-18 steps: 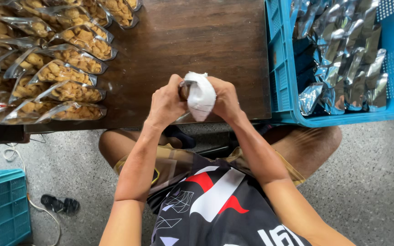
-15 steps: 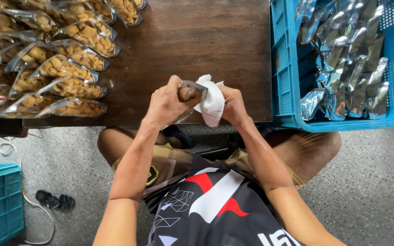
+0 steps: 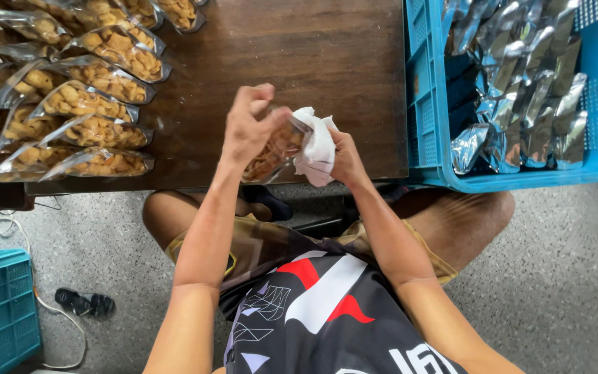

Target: The person sits on the floor and wipes the exterior of sealed snack packs with a white cloth. They handle the packs one at a time, wiping each surface and then placing them into a blue crate.

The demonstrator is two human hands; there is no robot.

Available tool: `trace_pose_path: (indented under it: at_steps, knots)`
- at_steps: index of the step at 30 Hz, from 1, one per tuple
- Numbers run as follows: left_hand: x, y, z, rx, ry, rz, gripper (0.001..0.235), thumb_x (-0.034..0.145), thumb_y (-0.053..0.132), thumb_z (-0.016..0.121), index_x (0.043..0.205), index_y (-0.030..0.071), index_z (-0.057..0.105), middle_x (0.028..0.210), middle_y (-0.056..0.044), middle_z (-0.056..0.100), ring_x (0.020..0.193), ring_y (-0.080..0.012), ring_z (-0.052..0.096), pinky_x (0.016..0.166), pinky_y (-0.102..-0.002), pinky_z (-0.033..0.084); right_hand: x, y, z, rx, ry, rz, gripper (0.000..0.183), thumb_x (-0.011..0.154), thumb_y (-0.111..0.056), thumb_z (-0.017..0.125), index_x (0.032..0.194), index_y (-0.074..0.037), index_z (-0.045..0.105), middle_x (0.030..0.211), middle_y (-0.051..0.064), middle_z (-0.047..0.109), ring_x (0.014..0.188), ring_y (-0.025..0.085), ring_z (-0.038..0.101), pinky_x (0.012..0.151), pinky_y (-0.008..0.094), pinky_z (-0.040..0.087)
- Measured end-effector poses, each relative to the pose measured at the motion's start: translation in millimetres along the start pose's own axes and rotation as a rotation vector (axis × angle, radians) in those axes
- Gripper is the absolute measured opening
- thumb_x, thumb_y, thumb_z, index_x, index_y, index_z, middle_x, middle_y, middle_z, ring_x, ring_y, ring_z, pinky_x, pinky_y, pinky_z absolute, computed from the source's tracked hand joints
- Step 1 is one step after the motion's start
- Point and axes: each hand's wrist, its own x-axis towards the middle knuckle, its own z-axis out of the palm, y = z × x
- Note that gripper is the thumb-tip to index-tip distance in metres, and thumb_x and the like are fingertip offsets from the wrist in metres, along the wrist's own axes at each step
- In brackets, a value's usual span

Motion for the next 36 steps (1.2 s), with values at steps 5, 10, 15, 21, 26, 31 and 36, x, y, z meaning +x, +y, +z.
trace_pose_path:
  at_steps: [5,10,15,21,26,31,36]
  knots:
    - [-19,2,17,0.304,0.147,0.006,0.043,0.095,0.044,0.075,0.083,0.003,0.072,0.136,-0.025,0.064,0.118,-0.0363,0.066,0.097,-0.040,0.054,-1,-4,7,-0.078,0.052,-0.066,0.033,0.088,-0.006,0.080,0.121,-0.003,0.074,0.107,0.000,0.075,0.095,0.008,0.067,0.086,0.028,0.057]
    - [-27,1,30,0.364,0.233,-0.187,0.032,0.085,0.030,0.077,0.076,-0.001,0.074,0.136,-0.015,0.067,0.115,-0.0298,0.068,0.096,-0.038,0.052,-7,0,12,0.016,0.063,-0.096,0.033,0.089,-0.004,0.079,0.122,-0.004,0.074,0.105,-0.001,0.076,0.092,0.007,0.067,0.083,0.028,0.058]
    - [-17,0,27,0.089,0.210,-0.413,0.024,0.081,0.019,0.072,0.071,-0.002,0.069,0.122,-0.006,0.076,0.093,-0.0186,0.072,0.079,-0.031,0.054,-19,-22,11,0.011,0.019,-0.027,0.033,0.093,-0.008,0.076,0.126,-0.002,0.072,0.104,0.001,0.076,0.091,0.008,0.068,0.082,0.028,0.058]
    - [-19,1,36,-0.005,0.222,0.057,0.026,0.095,0.011,0.077,0.074,-0.001,0.066,0.105,-0.007,0.067,0.090,-0.0116,0.063,0.074,-0.028,0.053,-27,-67,19,0.011,-0.056,-0.020,0.047,0.095,-0.014,0.074,0.138,-0.004,0.061,0.118,0.002,0.070,0.103,0.008,0.065,0.090,0.025,0.054]
    - [-27,0,49,0.062,0.144,0.213,0.027,0.098,0.011,0.076,0.080,-0.001,0.061,0.104,-0.005,0.061,0.075,-0.0091,0.055,0.062,-0.025,0.046,-25,-84,15,-0.214,0.052,-0.003,0.038,0.090,-0.018,0.077,0.125,-0.005,0.069,0.110,0.002,0.075,0.098,0.010,0.069,0.085,0.026,0.057]
    - [-29,-4,56,0.097,0.045,0.327,0.026,0.099,0.013,0.075,0.084,-0.001,0.059,0.106,-0.009,0.059,0.078,-0.0171,0.057,0.067,-0.031,0.049,-14,-89,6,-0.411,0.059,0.144,0.025,0.092,-0.023,0.075,0.109,-0.006,0.074,0.095,0.006,0.078,0.087,0.015,0.074,0.076,0.029,0.058]
    - [-34,-9,51,0.216,0.014,0.463,0.018,0.109,0.012,0.063,0.100,-0.003,0.056,0.114,-0.015,0.057,0.100,-0.0334,0.059,0.085,-0.039,0.052,-8,-87,5,-0.668,0.051,0.011,0.029,0.090,-0.024,0.074,0.113,-0.006,0.074,0.097,0.016,0.077,0.088,0.024,0.074,0.075,0.035,0.057]
